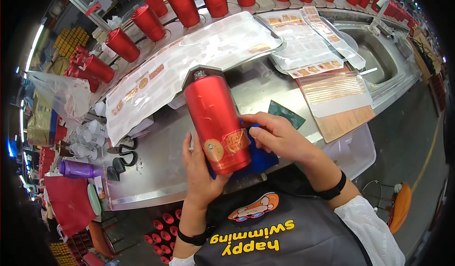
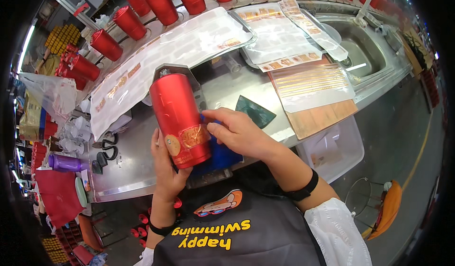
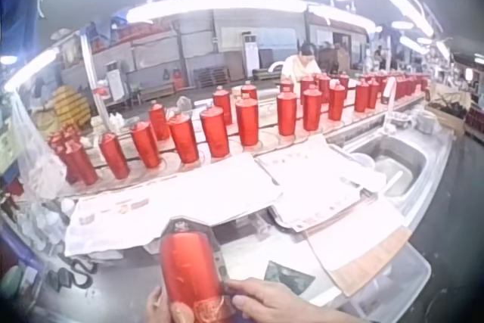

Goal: Apply a decorative label to a red metal bottle and smooth it out.

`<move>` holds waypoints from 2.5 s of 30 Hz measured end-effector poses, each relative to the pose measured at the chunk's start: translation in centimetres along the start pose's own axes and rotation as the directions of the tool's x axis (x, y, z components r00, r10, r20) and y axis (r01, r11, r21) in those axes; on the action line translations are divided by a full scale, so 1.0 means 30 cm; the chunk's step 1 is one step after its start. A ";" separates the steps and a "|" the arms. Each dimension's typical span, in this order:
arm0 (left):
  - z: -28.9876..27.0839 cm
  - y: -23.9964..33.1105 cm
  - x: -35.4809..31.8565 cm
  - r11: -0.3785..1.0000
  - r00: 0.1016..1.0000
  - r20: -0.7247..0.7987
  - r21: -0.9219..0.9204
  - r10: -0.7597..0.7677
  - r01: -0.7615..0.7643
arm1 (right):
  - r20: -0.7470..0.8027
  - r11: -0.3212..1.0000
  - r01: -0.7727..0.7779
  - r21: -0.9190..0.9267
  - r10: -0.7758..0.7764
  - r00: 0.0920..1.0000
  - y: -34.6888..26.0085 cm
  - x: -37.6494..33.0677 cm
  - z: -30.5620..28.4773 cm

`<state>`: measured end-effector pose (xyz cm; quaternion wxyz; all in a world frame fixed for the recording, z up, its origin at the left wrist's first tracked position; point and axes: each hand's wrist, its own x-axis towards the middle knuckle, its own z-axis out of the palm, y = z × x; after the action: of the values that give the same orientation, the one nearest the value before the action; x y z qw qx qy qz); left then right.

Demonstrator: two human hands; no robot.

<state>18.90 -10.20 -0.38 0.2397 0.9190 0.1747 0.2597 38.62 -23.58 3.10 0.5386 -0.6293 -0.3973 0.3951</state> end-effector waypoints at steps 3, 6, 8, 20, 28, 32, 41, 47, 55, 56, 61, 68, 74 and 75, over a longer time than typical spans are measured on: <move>-0.004 -0.002 0.015 0.999 0.999 0.012 0.001 0.041 -0.041 | 0.016 0.998 -0.062 0.017 0.062 0.998 -0.004 0.003 -0.003; -0.007 -0.007 0.013 0.997 0.997 0.029 -0.013 0.070 -0.070 | 0.023 0.992 -0.118 0.049 0.117 0.993 -0.001 0.011 0.002; -0.001 -0.015 0.005 0.998 0.997 0.047 -0.032 0.061 -0.060 | 0.011 0.993 -0.112 0.050 0.111 0.994 0.007 0.015 0.006; 0.008 -0.001 0.007 0.994 1.000 -0.016 -0.107 -0.009 0.008 | -0.049 0.991 0.075 0.111 -0.070 0.996 -0.019 -0.023 -0.006; -0.106 0.108 0.053 0.915 0.978 -0.044 0.364 0.203 -0.173 | -0.033 0.957 0.166 0.239 -0.163 0.986 -0.133 -0.081 -0.036; -0.017 0.048 0.017 0.998 0.985 -0.173 0.056 0.025 -0.016 | -0.008 0.950 0.214 0.228 -0.218 0.976 -0.192 -0.089 -0.034; -0.076 0.085 0.045 0.941 0.977 -0.125 0.314 0.173 -0.126 | 0.113 0.922 0.227 0.312 -0.273 0.955 -0.293 -0.074 -0.019; -0.023 0.068 0.035 0.991 0.981 -0.187 0.133 0.061 -0.037 | 0.211 0.909 0.236 0.343 -0.319 0.924 -0.394 -0.036 0.021; -0.031 0.072 0.028 0.970 0.996 -0.080 0.244 0.045 -0.024 | 0.289 0.922 0.305 0.240 -0.367 0.884 -0.525 0.060 0.016; -0.021 0.059 0.020 0.978 0.993 -0.110 0.206 0.040 -0.017 | 0.268 0.927 0.333 0.174 -0.370 0.890 -0.524 0.075 -0.005; 0.000 0.034 0.015 0.995 0.992 -0.122 0.101 0.026 -0.013 | 0.078 0.946 0.319 -0.063 -0.314 0.946 -0.501 0.092 -0.281; 0.037 -0.011 -0.011 0.997 0.996 -0.076 -0.053 0.049 -0.053 | -0.477 0.988 0.049 -0.148 -0.114 0.871 -0.373 0.017 -0.956; 0.086 -0.092 -0.070 0.985 0.993 -0.074 -0.148 -0.095 0.083 | -0.842 0.889 -0.438 -0.136 0.129 0.523 -0.051 -0.129 -1.497; 0.088 -0.103 -0.077 0.984 0.992 -0.068 -0.150 -0.108 0.096 | -0.857 0.789 -0.589 -0.176 0.171 0.485 0.007 -0.157 -1.564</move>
<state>17.92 -9.61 -4.92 0.3129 0.8781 0.2110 0.2940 80.29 -45.04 8.28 0.3915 -0.9165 -0.0333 0.0745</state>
